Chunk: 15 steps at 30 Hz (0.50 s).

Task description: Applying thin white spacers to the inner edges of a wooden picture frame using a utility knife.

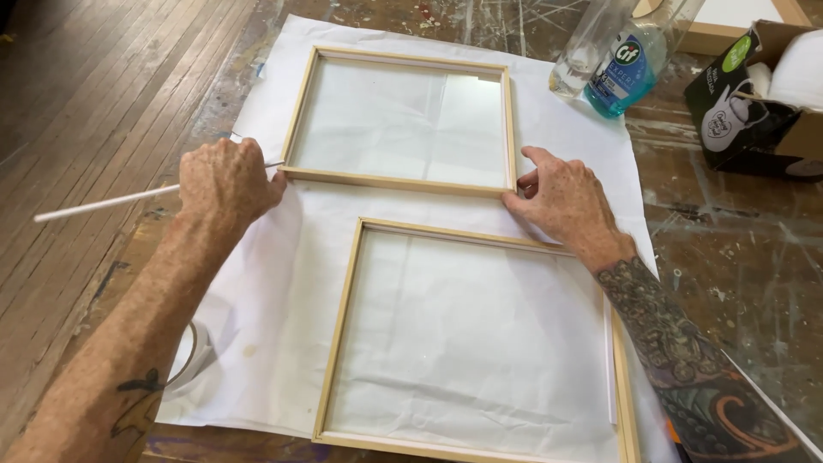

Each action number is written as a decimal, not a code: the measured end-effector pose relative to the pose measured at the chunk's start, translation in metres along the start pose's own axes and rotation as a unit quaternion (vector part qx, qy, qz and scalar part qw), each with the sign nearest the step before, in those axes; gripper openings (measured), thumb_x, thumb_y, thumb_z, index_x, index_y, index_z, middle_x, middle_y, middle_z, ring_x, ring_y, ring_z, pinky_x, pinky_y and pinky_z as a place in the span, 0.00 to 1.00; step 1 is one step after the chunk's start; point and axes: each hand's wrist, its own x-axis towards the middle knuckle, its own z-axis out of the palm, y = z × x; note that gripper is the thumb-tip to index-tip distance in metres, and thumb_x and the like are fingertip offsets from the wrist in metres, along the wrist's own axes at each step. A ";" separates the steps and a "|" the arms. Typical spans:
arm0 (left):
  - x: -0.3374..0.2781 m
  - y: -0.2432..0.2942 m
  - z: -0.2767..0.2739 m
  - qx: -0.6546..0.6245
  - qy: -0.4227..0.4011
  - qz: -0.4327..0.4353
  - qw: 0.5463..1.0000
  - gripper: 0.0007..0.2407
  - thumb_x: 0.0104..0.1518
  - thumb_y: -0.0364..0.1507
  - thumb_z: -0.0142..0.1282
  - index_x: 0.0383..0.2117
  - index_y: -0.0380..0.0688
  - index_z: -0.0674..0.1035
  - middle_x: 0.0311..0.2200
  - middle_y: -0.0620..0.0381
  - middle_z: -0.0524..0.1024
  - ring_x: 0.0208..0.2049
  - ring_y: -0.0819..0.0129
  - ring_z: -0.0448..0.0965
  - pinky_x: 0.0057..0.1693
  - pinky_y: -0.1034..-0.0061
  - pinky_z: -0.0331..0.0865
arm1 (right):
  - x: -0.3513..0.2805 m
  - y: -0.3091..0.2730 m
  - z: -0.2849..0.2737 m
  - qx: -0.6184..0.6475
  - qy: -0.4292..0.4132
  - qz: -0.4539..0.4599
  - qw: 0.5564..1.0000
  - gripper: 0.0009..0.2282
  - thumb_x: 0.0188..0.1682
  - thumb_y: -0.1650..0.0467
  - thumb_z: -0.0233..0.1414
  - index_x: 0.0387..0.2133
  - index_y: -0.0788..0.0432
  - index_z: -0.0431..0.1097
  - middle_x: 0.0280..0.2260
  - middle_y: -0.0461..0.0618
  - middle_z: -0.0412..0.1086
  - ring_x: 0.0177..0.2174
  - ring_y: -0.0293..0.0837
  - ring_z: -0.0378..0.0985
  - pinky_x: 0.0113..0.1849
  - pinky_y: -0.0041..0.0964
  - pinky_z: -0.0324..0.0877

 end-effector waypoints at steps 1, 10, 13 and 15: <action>0.005 0.000 0.003 0.017 0.020 0.000 1.000 0.22 0.61 0.53 0.54 0.29 0.46 0.83 0.25 0.56 0.82 0.27 0.57 0.85 0.35 0.65 0.76 | 0.006 0.005 0.005 -0.017 0.018 -0.002 1.000 0.20 0.42 0.64 0.59 0.47 0.59 0.71 0.31 0.46 0.81 0.34 0.56 0.83 0.38 0.58 0.76; 0.053 0.010 0.025 0.103 0.065 -0.022 0.992 0.26 0.63 0.59 0.49 0.19 0.52 0.77 0.17 0.66 0.70 0.20 0.72 0.70 0.30 0.76 0.66 | 0.058 0.023 0.035 -0.136 0.100 0.052 0.984 0.20 0.45 0.51 0.61 0.31 0.55 0.79 0.24 0.54 0.77 0.27 0.56 0.80 0.29 0.52 0.76; 0.057 0.009 0.033 0.121 0.088 -0.020 0.989 0.29 0.63 0.61 0.50 0.12 0.54 0.67 0.12 0.70 0.57 0.15 0.76 0.56 0.27 0.78 0.59 | 0.061 0.026 0.038 -0.153 0.093 0.060 0.982 0.22 0.48 0.49 0.60 0.19 0.54 0.78 0.18 0.50 0.73 0.23 0.53 0.78 0.26 0.50 0.74; 0.029 0.011 0.015 0.118 0.102 -0.018 0.988 0.30 0.63 0.60 0.51 0.11 0.54 0.64 0.12 0.70 0.55 0.15 0.75 0.55 0.26 0.77 0.59 | 0.048 0.017 0.024 -0.150 0.086 0.053 0.984 0.23 0.50 0.49 0.60 0.17 0.54 0.77 0.17 0.49 0.71 0.22 0.51 0.76 0.26 0.49 0.75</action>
